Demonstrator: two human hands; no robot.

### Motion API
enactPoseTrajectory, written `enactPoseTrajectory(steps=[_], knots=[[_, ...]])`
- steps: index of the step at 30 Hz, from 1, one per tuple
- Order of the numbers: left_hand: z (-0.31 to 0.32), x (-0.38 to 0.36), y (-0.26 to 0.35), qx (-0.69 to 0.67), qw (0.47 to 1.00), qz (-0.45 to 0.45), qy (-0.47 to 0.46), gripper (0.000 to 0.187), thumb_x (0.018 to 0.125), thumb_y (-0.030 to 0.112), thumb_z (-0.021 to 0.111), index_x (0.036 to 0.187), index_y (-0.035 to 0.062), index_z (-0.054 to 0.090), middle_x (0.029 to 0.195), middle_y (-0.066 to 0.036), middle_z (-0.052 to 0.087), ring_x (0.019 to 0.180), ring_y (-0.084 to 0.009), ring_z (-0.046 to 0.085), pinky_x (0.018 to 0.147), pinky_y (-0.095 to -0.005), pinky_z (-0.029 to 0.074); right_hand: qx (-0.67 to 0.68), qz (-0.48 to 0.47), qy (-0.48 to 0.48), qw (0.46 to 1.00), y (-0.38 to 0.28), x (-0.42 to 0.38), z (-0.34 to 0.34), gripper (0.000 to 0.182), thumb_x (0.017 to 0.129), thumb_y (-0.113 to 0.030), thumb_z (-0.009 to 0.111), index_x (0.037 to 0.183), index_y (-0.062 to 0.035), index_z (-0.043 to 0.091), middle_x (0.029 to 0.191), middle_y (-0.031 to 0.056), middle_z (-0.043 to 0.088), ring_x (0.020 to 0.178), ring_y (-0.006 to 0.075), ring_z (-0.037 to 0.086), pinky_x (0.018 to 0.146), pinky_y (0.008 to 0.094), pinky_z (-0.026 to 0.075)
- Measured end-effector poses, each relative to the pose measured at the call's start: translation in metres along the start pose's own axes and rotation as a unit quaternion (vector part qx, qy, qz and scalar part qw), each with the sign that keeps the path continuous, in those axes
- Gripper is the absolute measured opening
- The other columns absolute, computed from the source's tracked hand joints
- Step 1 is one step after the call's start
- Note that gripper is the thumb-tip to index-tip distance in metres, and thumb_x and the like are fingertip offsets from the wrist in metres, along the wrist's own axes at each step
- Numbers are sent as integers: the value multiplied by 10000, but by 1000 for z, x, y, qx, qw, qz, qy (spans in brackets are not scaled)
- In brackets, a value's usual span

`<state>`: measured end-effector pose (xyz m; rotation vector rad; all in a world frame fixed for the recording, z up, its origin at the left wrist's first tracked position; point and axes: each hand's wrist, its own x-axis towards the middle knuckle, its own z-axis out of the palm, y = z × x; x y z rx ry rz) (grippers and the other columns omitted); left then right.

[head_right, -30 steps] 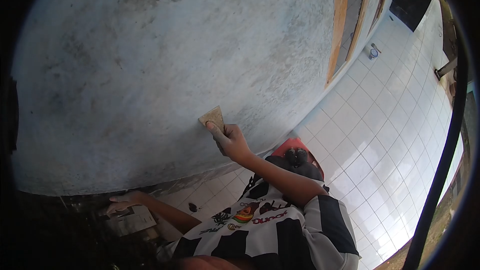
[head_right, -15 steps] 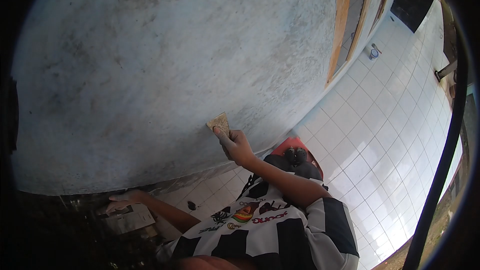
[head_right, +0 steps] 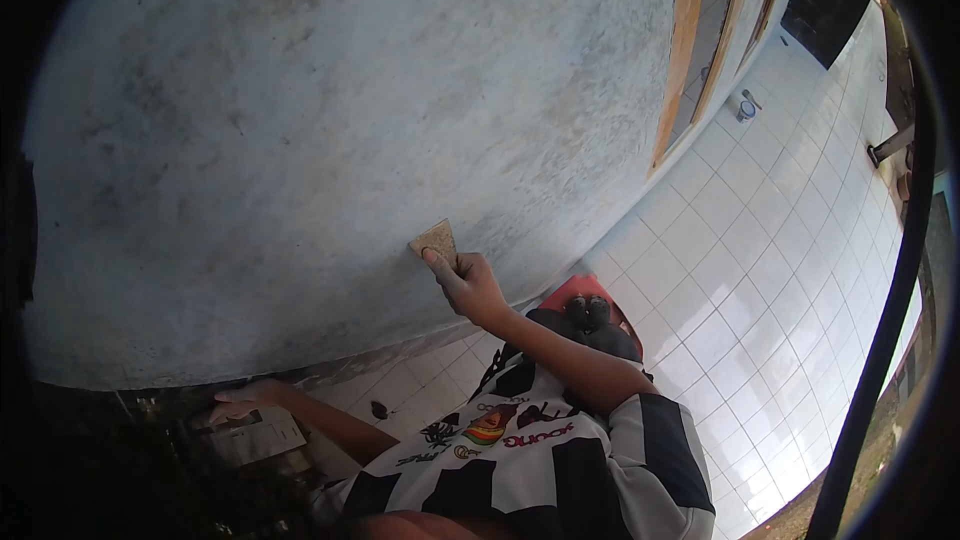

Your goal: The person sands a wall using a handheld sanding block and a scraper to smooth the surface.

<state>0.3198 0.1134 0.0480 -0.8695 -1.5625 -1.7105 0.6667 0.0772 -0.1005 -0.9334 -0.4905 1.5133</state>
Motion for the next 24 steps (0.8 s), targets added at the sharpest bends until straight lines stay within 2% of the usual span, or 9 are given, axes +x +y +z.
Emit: enactPoseTrajectory(steps=[2, 4, 8, 11, 13, 17, 20, 22, 24], knots=[[-2, -1, 3, -1, 1000, -1, -3, 796, 1044, 540, 243, 1538, -25, -22, 1619, -238, -15, 1465, -417, 56, 1167, -519, 105, 1, -6, -5, 1000, -7, 0, 3, 563, 967, -456, 602, 541, -136, 420, 452, -57, 382, 353, 46, 328, 341, 241, 230], [-2, -4, 9, -11, 1000, -13, -19, 906, 988, 661, 225, 1542, -11, -24, 1594, -270, 65, 1457, -405, 112, 1163, -492, 213, 8, -13, -18, 1000, -16, -1, 5, 591, 938, -497, 630, 535, -105, 448, 461, -54, 404, 391, 46, 385, 371, 242, 287], [-1, -4, 6, 12, 1000, -2, -13, 905, 988, 663, 221, 1543, -7, -26, 1572, -276, 101, 1449, -403, 127, 1155, -489, 232, -30, -34, -6, 999, -25, 0, 7, 588, 935, -500, 633, 539, -107, 446, 459, -55, 402, 384, 45, 376, 367, 241, 285], [-2, -3, 2, 36, 999, 11, -9, 904, 987, 665, 217, 1545, -3, -27, 1551, -283, 137, 1440, -401, 141, 1147, -486, 252, 16, -4, -20, 1000, -26, -7, 6, 581, 935, -502, 633, 549, -106, 454, 456, -57, 397, 380, 44, 371, 365, 239, 283], [-2, 0, 0, 51, 998, 20, -1, 904, 987, 666, 215, 1546, -1, -28, 1536, -288, 161, 1435, -400, 151, 1141, -484, 265, 17, 3, 1, 1000, -10, -6, 1, 577, 961, -472, 605, 533, -141, 405, 449, -53, 370, 350, 50, 323, 336, 242, 222], [-4, -2, 3, 15, 1000, 21, -10, 905, 985, 666, 237, 1549, 9, -26, 1543, -267, 159, 1412, -395, 175, 1137, -482, 266, 6, 39, 8, 999, -8, -5, -8, 564, 934, -500, 635, 570, -106, 458, 462, -53, 396, 371, 44, 351, 353, 243, 263], [-3, -4, 9, 4, 1000, 13, -11, 844, 1019, 590, 251, 1543, -15, -16, 1581, -270, 69, 1430, -409, 169, 1156, -496, 187, 12, 7, -12, 1000, -18, -5, -2, 564, 936, -493, 635, 568, -106, 457, 464, -47, 403, 365, 46, 354, 346, 245, 262], [-3, -4, 14, -4, 1000, 7, -10, 804, 1041, 539, 261, 1539, -32, -9, 1606, -272, 8, 1442, -419, 165, 1168, -505, 134, 2, 0, -15, 1000, -20, -5, -2, 575, 953, -498, 604, 546, -145, 402, 452, -46, 369, 347, 60, 327, 335, 245, 230], [0, -4, 15, -6, 1000, 8, -6, 802, 1042, 537, 263, 1539, -32, -6, 1599, -287, 24, 1446, -417, 168, 1166, -505, 147, -2, 7, -5, 1000, -15, -4, -4, 573, 954, -496, 605, 548, -144, 405, 453, -47, 370, 350, 58, 330, 336, 244, 229]])
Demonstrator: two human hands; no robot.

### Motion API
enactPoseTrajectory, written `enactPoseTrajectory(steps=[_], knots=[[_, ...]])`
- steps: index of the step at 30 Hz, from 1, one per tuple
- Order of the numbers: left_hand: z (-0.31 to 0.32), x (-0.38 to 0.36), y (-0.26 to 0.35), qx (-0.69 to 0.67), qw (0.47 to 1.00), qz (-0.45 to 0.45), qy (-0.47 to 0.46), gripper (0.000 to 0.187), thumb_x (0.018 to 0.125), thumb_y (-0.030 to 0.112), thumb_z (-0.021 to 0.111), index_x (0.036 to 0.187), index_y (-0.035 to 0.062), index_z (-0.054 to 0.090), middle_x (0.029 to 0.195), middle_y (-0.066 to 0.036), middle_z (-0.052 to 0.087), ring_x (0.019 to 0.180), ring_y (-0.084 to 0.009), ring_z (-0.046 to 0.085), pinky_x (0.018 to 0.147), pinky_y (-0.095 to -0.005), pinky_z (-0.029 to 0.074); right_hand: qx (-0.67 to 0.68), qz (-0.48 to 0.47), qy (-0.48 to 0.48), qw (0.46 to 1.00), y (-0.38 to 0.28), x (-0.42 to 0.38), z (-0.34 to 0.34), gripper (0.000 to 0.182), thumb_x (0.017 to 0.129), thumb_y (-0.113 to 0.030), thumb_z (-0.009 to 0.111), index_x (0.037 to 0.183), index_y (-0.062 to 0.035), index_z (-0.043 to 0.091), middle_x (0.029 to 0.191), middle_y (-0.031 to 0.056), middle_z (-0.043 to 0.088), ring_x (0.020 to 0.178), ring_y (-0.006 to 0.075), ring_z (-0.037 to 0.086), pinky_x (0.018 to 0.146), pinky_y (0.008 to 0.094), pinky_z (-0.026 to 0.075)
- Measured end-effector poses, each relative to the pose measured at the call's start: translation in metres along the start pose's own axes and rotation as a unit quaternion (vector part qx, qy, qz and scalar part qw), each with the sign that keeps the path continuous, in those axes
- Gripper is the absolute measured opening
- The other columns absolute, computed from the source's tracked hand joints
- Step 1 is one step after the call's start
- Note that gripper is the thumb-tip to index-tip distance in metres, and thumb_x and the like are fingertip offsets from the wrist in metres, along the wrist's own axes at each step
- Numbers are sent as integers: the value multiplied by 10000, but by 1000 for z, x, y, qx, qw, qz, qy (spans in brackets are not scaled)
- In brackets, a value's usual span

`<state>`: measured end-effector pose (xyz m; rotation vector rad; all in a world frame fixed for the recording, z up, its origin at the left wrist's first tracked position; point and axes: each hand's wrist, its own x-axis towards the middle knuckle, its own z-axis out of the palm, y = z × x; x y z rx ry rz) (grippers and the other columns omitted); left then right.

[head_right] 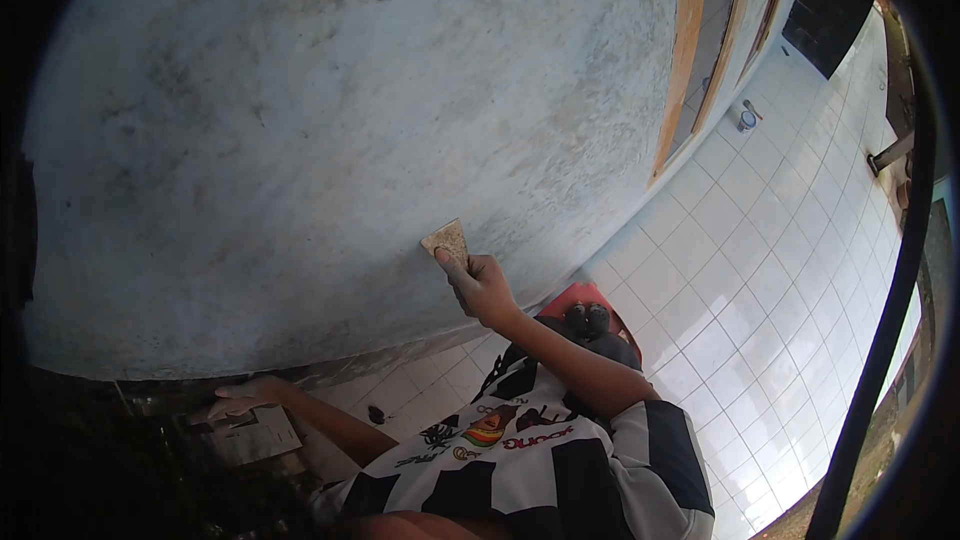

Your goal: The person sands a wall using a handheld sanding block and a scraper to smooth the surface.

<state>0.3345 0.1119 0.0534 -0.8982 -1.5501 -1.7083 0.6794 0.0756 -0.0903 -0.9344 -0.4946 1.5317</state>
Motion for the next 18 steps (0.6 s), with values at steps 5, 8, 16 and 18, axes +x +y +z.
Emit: enactPoseTrajectory(steps=[5, 8, 16, 18], knots=[[-4, 2, -17, 35, 999, 4, 3, 911, 981, 679, 222, 1548, 8, -18, 1607, -245, 53, 1410, -364, 188, 1166, -443, 196, -9, 10, 14, 1000, -5, -2, 1, 562, 959, -480, 606, 552, -141, 415, 456, -51, 376, 358, 49, 337, 341, 242, 235], [-4, 5, -22, 33, 999, -21, -9, 926, 978, 683, 223, 1542, -10, -20, 1610, -250, 39, 1434, -372, 152, 1178, -440, 163, -41, -38, -6, 998, 7, 5, -8, 557, 960, -466, 610, 552, -141, 416, 457, -58, 382, 361, 44, 341, 346, 241, 244], [-2, 9, -31, 12, 999, 49, -3, 980, 972, 697, 220, 1514, -71, -55, 1551, -336, 86, 1434, -395, 169, 1157, -457, 247, -113, -133, 6, 985, -5, 12, -3, 557, 963, -444, 617, 544, -133, 421, 471, -71, 390, 372, 36, 351, 356, 236, 255], [-2, 5, -16, 18, 1000, 18, 1, 988, 969, 701, 225, 1513, -77, -50, 1532, -344, 122, 1420, -394, 197, 1144, -456, 274, -100, -97, 15, 990, 8, 8, -11, 558, 963, -446, 616, 545, -133, 419, 472, -73, 388, 377, 36, 349, 360, 236, 254]])
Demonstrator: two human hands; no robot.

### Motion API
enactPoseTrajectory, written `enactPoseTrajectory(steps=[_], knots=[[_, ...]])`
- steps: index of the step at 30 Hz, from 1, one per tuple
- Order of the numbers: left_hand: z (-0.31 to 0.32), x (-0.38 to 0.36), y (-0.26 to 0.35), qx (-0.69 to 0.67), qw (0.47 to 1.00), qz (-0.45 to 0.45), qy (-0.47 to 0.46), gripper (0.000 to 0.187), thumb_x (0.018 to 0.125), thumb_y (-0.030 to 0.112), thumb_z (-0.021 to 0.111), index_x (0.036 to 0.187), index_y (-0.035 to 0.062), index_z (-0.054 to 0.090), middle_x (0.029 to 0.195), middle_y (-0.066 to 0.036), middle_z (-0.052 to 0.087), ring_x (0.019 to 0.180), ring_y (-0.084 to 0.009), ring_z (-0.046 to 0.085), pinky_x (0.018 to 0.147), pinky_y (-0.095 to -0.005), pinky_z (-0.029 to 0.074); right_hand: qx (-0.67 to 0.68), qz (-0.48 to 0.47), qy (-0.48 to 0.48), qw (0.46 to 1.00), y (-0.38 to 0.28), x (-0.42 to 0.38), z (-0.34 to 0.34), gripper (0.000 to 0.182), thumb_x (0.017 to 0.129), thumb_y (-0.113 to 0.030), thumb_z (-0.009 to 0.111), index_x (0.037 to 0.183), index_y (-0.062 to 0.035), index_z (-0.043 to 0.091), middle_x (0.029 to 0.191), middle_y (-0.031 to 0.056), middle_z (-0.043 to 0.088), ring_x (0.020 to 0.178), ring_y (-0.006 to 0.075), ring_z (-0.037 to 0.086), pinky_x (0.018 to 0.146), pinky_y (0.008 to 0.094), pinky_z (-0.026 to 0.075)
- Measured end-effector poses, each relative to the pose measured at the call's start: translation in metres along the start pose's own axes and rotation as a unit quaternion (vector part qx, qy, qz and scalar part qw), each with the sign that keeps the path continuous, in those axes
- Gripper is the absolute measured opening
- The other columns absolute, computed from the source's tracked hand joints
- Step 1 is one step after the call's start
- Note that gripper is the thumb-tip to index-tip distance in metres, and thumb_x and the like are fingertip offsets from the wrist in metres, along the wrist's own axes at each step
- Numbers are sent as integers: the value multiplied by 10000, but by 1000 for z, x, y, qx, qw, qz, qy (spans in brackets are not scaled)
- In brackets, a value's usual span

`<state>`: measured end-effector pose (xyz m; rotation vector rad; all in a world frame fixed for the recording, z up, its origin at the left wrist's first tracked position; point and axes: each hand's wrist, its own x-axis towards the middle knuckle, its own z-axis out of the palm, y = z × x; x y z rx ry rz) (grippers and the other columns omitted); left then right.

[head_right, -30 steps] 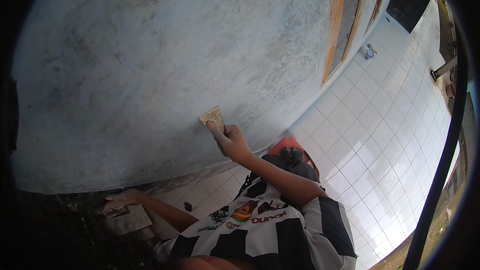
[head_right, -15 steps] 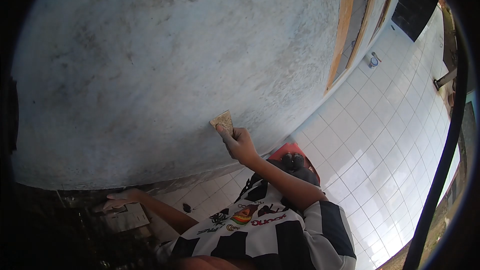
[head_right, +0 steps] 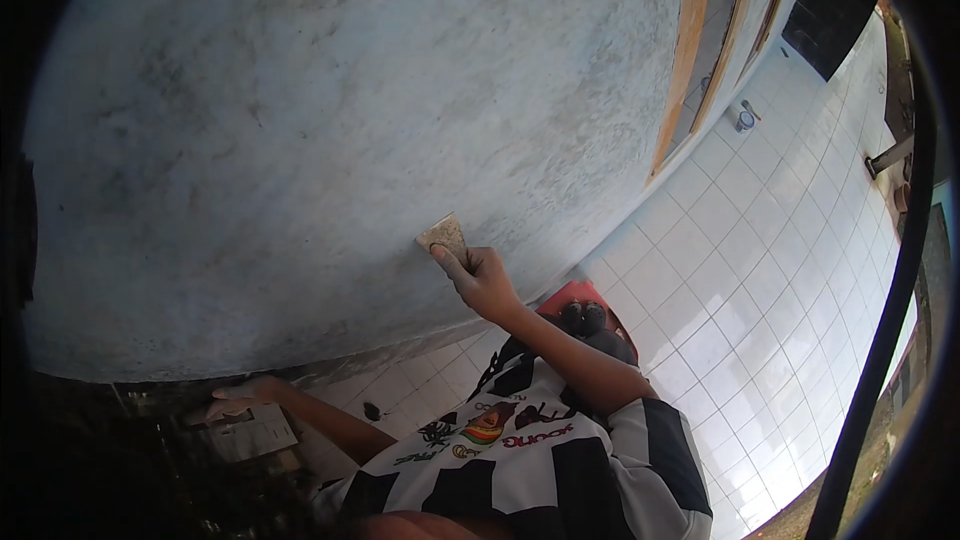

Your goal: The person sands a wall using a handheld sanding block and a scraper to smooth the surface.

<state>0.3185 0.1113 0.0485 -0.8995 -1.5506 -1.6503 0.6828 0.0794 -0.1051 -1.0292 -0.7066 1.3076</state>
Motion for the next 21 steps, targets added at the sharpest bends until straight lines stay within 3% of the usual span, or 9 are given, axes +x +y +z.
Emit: enactPoseTrajectory(steps=[2, 5, 8, 10, 13, 20, 21], knots=[[2, 0, 2, 12, 999, -35, 5, 996, 967, 704, 231, 1511, -82, -46, 1513, -351, 159, 1405, -393, 226, 1131, -456, 301, 9, 39, 1, 999, 1, 2, -1, 559, 964, -448, 615, 545, -134, 418, 472, -75, 387, 382, 36, 348, 364, 237, 253], [1, 2, -3, -37, 998, 44, -16, 991, 962, 712, 230, 1522, -63, -32, 1483, -346, 216, 1370, -387, 284, 1097, -454, 355, 3, 61, 19, 998, 4, -1, -1, 559, 967, -435, 615, 539, -136, 417, 465, -79, 381, 390, 34, 341, 371, 240, 249], [2, -2, 2, -22, 1000, 12, 8, 989, 958, 719, 230, 1528, -48, -21, 1459, -334, 258, 1354, -382, 319, 1085, -441, 374, -37, 28, 10, 999, 5, 0, -5, 564, 971, -426, 613, 531, -135, 413, 466, -80, 375, 404, 27, 330, 377, 238, 241], [3, 0, -7, -18, 1000, 3, 8, 808, 1035, 559, 265, 1547, -5, -7, 1585, -292, 56, 1416, -409, 169, 1151, -473, 193, -19, 23, 1, 1000, 8, 1, -7, 573, 974, -427, 607, 526, -129, 411, 473, -87, 365, 416, 26, 320, 383, 242, 235], [3, -4, -1, -24, 1000, -8, 13, 806, 1036, 557, 264, 1547, -6, -5, 1589, -287, 46, 1421, -409, 161, 1153, -472, 187, -28, 23, 15, 999, -3, 2, -3, 618, 948, -412, 654, 505, -50, 421, 505, -63, 332, 497, 50, 290, 429, 305, 241], [2, -3, 11, -45, 999, -19, 8, 800, 1038, 551, 263, 1547, -7, -2, 1601, -274, 15, 1433, -410, 140, 1160, -471, 168, -70, -15, 14, 997, -1, 6, -5, 635, 942, -413, 662, 507, -24, 411, 499, -51, 306, 494, 57, 283, 427, 315, 230], [1, -1, 8, -36, 999, -32, 4, 805, 1036, 557, 261, 1546, -10, 2, 1602, -274, 17, 1443, -408, 121, 1163, -473, 163, -61, -12, 8, 998, -4, 6, -4, 610, 957, -413, 638, 510, -67, 409, 490, -71, 325, 474, 40, 295, 416, 288, 226]])
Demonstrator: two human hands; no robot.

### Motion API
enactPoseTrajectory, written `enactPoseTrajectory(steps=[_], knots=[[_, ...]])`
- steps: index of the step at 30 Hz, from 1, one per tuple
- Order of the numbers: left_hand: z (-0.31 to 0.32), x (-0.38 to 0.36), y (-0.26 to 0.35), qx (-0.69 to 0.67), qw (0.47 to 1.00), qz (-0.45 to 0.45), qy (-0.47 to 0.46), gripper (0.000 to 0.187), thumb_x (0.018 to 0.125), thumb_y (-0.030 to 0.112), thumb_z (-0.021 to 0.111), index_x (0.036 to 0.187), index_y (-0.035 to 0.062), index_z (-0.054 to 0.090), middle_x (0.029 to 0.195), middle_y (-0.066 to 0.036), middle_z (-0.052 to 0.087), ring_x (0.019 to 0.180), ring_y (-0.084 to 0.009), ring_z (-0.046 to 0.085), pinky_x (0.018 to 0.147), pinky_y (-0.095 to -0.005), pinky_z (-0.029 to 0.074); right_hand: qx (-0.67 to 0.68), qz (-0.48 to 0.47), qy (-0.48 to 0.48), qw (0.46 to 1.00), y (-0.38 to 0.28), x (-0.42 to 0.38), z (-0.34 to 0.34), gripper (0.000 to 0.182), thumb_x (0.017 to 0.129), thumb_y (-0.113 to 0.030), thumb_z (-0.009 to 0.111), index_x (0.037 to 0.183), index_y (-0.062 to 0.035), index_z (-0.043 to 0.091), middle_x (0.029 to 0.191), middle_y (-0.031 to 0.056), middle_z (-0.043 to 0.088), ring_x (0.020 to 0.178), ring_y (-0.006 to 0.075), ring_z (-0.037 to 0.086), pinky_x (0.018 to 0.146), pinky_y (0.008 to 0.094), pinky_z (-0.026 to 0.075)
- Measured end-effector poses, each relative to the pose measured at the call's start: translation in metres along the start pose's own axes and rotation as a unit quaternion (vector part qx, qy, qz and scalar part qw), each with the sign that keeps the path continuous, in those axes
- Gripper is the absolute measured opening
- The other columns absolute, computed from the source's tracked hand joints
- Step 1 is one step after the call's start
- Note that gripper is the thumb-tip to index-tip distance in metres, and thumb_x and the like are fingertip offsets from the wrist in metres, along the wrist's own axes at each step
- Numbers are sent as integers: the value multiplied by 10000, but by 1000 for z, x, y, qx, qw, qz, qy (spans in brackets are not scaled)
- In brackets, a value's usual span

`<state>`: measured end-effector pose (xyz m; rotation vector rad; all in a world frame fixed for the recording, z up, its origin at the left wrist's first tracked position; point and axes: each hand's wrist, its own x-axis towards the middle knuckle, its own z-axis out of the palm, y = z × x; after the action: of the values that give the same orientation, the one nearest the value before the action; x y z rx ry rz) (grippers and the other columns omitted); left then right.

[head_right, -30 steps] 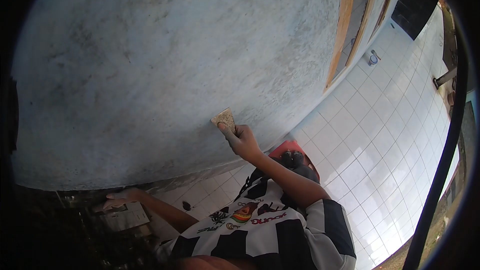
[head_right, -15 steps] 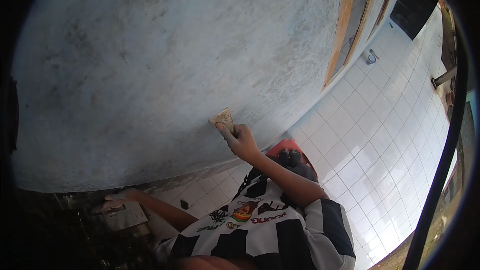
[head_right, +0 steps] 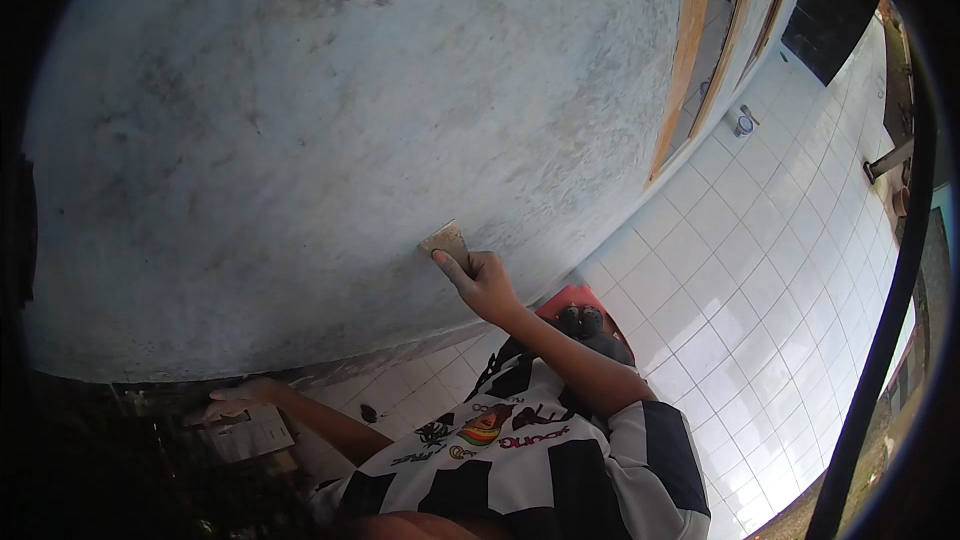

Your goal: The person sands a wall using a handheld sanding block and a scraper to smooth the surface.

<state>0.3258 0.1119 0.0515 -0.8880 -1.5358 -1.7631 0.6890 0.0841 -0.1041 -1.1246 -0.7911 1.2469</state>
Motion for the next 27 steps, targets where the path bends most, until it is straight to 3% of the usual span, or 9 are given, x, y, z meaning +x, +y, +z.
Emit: enactPoseTrajectory(steps=[1, 8, 10, 13, 17, 19, 23, 26, 27], knots=[[-2, 1, -3, 11, 1000, -12, -4, 811, 1034, 562, 259, 1545, -13, 5, 1602, -275, 19, 1453, -406, 102, 1167, -476, 157, 10, 7, -6, 1000, -3, -1, 0, 589, 973, -413, 615, 514, -109, 407, 482, -91, 344, 454, 24, 308, 405, 260, 222], [-1, 1, 3, 17, 999, 30, -3, 826, 1027, 577, 256, 1543, -19, 8, 1606, -267, 24, 1460, -401, 86, 1173, -482, 147, -11, -5, -12, 1000, 2, -1, 0, 587, 955, -452, 628, 519, -112, 431, 481, -89, 356, 447, 27, 321, 403, 257, 236], [1, -2, 3, 19, 999, 37, 4, 832, 1025, 582, 255, 1542, -21, 10, 1607, -264, 25, 1462, -400, 80, 1175, -484, 143, -1, 22, 14, 1000, 8, -2, -1, 642, 932, -461, 655, 503, -36, 438, 489, -56, 339, 481, 56, 301, 423, 310, 247], [-1, 0, -4, 39, 999, 29, 8, 842, 1021, 593, 240, 1539, -28, 6, 1608, -264, 8, 1468, -399, 64, 1179, -492, 132, 24, 81, 4, 996, 0, -7, 1, 627, 935, -464, 649, 511, -47, 452, 487, -57, 355, 482, 54, 323, 428, 294, 266], [-1, -2, 6, 54, 999, 7, 7, 835, 1024, 589, 225, 1537, -32, 6, 1607, -269, -7, 1465, -406, 67, 1179, -491, 125, 20, 58, -11, 998, 5, -8, -6, 620, 937, -469, 644, 514, -56, 460, 487, -58, 371, 480, 53, 335, 431, 283, 281], [0, -3, 2, 53, 998, -15, -6, 928, 981, 674, 176, 1525, -49, -28, 1612, -246, -6, 1476, -388, 96, 1189, -455, 173, 26, 70, -2, 997, 12, -5, -10, 620, 934, -469, 650, 516, -54, 460, 493, -60, 363, 482, 53, 328, 428, 291, 271], [-3, 3, -15, 97, 995, 30, 0, 924, 982, 675, 195, 1530, -31, -38, 1596, -263, 44, 1458, -385, 157, 1162, -439, 264, 20, 22, 11, 1000, 12, 1, -3, 630, 928, -465, 661, 508, -47, 446, 494, -61, 349, 486, 55, 313, 425, 300, 256], [-3, 10, -35, 43, 998, 33, -6, 930, 986, 667, 236, 1529, -32, -48, 1554, -283, 127, 1435, -379, 214, 1133, -449, 315, 1, 4, -2, 1000, 7, 0, -4, 638, 927, -456, 666, 499, -46, 430, 495, -62, 332, 494, 56, 302, 427, 303, 247], [-2, 12, -40, 34, 999, 32, -4, 932, 988, 661, 251, 1528, -36, -48, 1535, -291, 155, 1413, -379, 248, 1128, -452, 313, 12, 9, -9, 1000, 13, 0, -6, 596, 944, -438, 650, 516, -85, 430, 500, -77, 352, 480, 38, 308, 419, 275, 242]])
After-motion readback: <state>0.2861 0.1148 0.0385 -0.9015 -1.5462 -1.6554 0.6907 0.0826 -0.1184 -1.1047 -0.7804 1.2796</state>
